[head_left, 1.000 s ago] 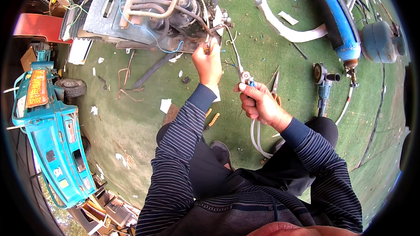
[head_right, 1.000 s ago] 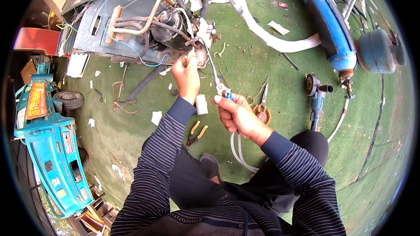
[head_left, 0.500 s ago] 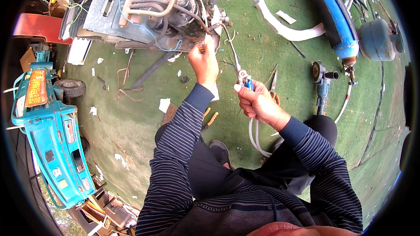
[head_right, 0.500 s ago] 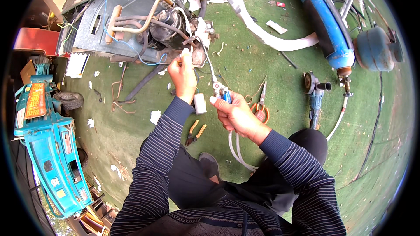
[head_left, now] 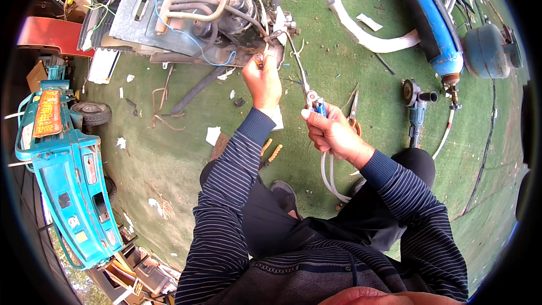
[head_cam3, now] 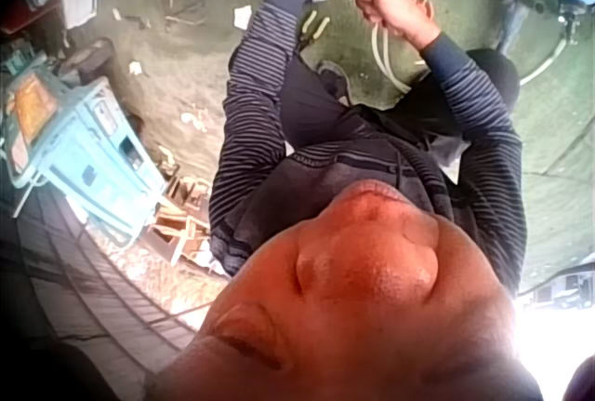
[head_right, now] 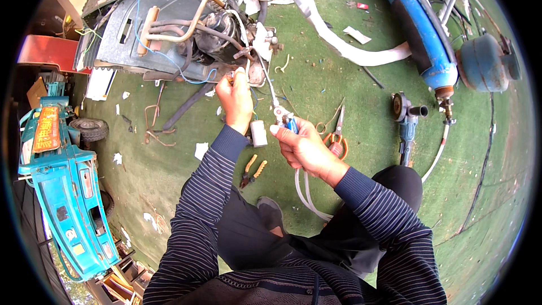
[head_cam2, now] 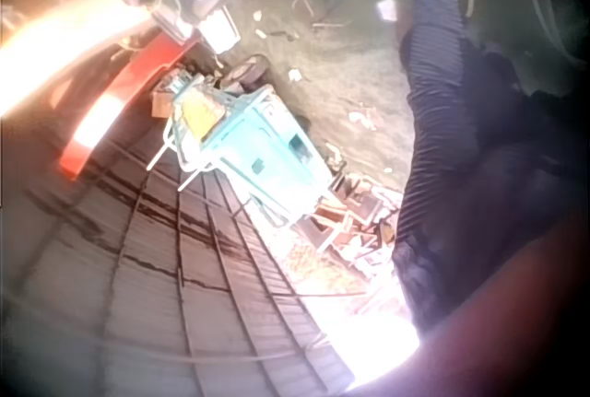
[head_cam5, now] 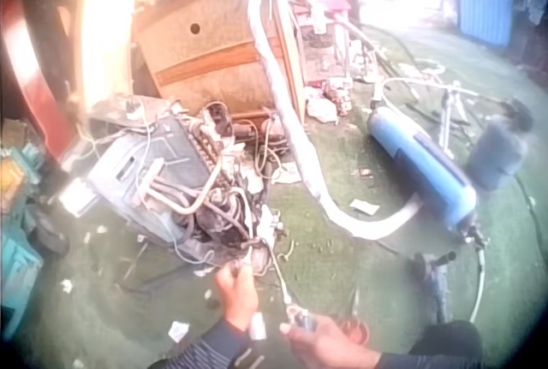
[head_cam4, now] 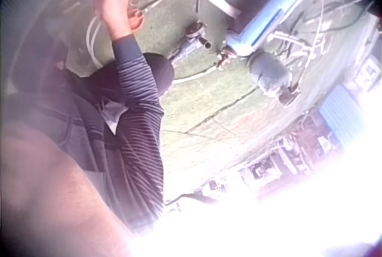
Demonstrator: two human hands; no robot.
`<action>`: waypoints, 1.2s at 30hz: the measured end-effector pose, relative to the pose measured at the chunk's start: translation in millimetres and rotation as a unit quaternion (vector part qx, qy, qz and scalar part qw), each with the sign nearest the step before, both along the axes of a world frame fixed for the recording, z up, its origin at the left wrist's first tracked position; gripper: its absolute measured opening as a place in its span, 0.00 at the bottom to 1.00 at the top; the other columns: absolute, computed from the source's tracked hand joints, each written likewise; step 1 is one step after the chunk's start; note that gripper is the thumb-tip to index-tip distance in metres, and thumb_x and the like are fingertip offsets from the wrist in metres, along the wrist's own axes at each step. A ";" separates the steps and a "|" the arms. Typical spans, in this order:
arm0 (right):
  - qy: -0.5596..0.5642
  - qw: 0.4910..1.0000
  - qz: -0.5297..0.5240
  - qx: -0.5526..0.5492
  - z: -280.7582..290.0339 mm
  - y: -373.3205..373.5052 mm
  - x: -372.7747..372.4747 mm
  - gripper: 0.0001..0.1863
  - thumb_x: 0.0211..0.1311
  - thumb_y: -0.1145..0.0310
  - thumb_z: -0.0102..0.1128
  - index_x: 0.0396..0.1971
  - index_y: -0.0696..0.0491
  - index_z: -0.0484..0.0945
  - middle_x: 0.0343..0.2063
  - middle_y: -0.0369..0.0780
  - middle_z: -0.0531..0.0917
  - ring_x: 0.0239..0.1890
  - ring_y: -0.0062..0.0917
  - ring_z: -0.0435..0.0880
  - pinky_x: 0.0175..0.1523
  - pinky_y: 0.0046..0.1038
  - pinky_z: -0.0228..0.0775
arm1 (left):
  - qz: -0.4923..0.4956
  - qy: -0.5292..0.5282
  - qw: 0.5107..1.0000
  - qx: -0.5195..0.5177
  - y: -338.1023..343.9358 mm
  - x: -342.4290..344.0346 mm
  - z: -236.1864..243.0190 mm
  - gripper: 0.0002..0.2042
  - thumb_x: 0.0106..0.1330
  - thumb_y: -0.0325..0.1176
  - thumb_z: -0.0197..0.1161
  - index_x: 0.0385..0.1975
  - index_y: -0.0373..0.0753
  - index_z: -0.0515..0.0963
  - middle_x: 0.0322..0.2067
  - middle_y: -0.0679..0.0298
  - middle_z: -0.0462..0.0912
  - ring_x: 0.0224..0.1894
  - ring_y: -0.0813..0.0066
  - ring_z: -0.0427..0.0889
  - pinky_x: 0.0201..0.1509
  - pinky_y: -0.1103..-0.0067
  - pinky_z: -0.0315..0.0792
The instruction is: The person connects a hose to a blue gas cylinder and then uses a handheld torch to heat a specific part of a disassembled machine. They also retrieve a lighter from a bag to assist with the heating process.
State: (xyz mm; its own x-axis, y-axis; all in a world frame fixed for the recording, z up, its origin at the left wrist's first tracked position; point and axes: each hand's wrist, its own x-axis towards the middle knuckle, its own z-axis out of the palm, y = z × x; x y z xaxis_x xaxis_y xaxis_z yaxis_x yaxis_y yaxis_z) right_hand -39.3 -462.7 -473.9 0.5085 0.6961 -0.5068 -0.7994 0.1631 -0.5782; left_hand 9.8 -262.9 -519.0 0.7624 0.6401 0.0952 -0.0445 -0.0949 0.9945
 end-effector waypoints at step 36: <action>-0.230 0.929 0.002 -0.290 -62.5 -14.7 -8.5 0.13 0.67 0.63 0.68 0.33 0.58 0.78 0.22 0.30 0.76 0.26 0.13 0.70 0.30 0.25 0.66 | -0.343 0.050 0.846 0.406 -48.4 -68.1 24.2 0.10 0.60 0.22 0.67 0.42 0.29 0.84 0.32 0.55 0.83 0.37 0.56 0.80 0.43 0.66 0.75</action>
